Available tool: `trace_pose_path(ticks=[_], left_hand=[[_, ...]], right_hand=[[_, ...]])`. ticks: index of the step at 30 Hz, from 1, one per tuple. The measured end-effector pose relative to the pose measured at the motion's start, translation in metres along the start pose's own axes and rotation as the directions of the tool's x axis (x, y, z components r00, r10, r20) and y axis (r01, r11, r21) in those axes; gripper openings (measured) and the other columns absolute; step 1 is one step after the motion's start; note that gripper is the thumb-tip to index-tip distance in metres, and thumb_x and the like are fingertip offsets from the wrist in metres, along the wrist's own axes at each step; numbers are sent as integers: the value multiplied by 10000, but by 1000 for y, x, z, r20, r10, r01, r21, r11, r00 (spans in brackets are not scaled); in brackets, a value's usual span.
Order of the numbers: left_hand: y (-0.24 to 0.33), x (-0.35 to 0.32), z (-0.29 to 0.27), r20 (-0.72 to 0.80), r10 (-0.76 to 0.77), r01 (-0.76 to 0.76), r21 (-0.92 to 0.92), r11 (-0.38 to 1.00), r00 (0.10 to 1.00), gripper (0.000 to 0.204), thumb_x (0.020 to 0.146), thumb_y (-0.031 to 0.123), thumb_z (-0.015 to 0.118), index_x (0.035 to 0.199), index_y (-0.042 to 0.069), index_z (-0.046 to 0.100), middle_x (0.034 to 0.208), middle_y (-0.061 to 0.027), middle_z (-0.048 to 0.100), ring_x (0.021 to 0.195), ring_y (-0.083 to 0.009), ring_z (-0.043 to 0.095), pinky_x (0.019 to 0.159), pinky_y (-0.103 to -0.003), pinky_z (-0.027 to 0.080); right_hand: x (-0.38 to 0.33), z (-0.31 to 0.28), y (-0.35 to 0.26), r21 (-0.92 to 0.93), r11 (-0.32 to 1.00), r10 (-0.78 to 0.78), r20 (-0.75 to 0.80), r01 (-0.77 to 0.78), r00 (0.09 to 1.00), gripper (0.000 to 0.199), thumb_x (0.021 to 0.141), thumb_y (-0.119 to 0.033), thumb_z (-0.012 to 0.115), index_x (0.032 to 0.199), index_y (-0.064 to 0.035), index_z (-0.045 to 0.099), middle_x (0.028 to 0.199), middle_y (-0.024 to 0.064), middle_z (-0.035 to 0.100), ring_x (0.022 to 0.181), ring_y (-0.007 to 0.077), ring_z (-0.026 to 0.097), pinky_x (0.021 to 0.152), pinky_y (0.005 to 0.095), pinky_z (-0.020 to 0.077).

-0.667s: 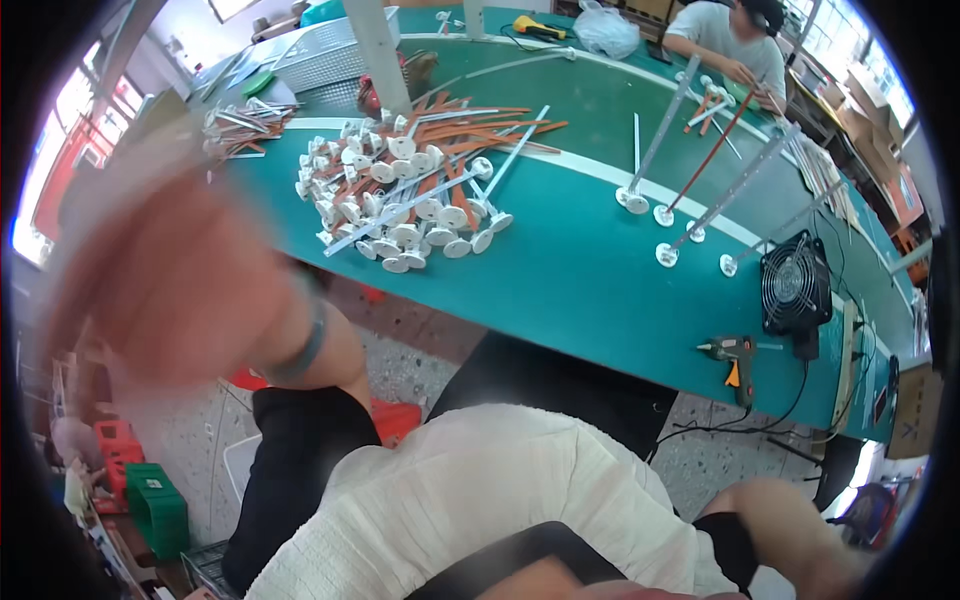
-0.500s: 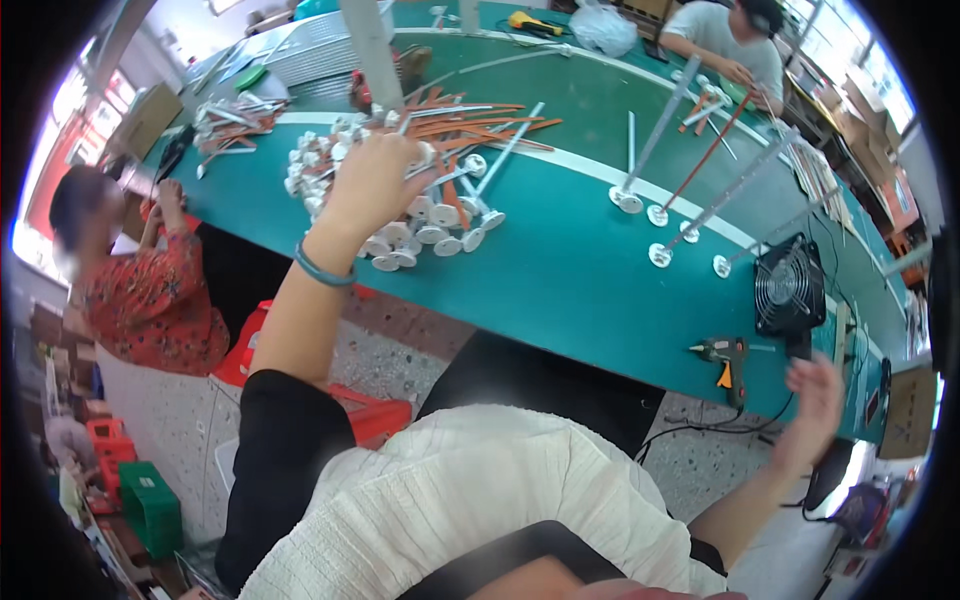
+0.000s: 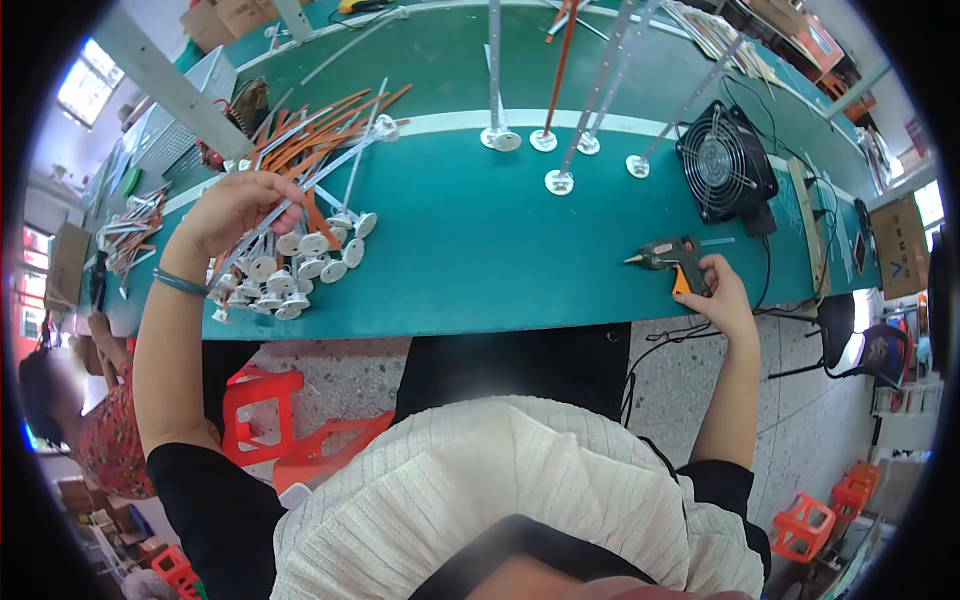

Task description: The worker uses a hot glue gun to attach LED strips to circular mounting bases on a factory assembly line.

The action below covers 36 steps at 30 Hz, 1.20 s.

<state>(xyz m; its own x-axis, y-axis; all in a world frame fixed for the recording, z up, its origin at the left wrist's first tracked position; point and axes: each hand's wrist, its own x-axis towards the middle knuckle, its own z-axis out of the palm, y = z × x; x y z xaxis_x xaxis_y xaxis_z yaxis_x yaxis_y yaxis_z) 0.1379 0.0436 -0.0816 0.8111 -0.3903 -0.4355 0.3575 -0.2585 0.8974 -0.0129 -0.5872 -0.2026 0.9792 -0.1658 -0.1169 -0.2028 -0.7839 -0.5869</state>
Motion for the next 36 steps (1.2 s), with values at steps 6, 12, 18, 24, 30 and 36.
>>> trace_pose_path(ticks=[6,12,18,24,30,36], left_hand=[[-5,3,35,79,279,-275,-58,960,957,265,932,36,529,1173,-47,605,1037,-133,671,945,-194,667,847,-317,553],[-4,14,102,-73,637,-640,-29,768,768,179,894,11,650,1068,3,609,928,-79,649,794,-120,635,697,-247,542],[-6,52,154,-284,675,-693,52,720,681,85,904,38,662,984,16,644,786,-24,637,622,-64,552,511,-201,413],[-12,91,200,-309,649,-673,34,739,696,94,895,70,705,973,19,694,770,21,641,648,-44,569,556,-198,432],[-26,129,189,-187,871,-704,524,480,455,147,866,116,734,956,2,715,784,-67,625,659,-154,638,602,-262,488],[-44,139,182,-165,790,-590,581,561,590,153,862,90,729,979,-8,716,889,-93,702,789,-159,692,726,-260,549]], right_hand=[[-4,2,7,349,934,76,25,-80,997,477,678,-63,803,1083,-19,554,842,-3,536,725,63,486,652,212,412],[-35,32,-18,838,514,-51,-184,184,982,433,792,-151,757,1135,1,541,951,77,576,737,138,574,671,258,475],[-40,68,-37,968,247,-151,4,34,989,449,878,-283,706,1147,31,532,967,138,602,724,161,601,624,276,489],[-28,88,-82,871,488,-172,27,61,985,416,947,-88,550,1336,40,478,1169,185,645,767,123,569,683,252,472],[-11,110,-122,725,657,-299,-4,208,954,378,942,-56,584,1298,43,509,1122,123,677,757,79,531,680,229,453],[13,133,-141,625,732,-333,-17,270,943,304,952,-87,607,1228,32,564,1097,84,689,743,67,517,664,218,444]])
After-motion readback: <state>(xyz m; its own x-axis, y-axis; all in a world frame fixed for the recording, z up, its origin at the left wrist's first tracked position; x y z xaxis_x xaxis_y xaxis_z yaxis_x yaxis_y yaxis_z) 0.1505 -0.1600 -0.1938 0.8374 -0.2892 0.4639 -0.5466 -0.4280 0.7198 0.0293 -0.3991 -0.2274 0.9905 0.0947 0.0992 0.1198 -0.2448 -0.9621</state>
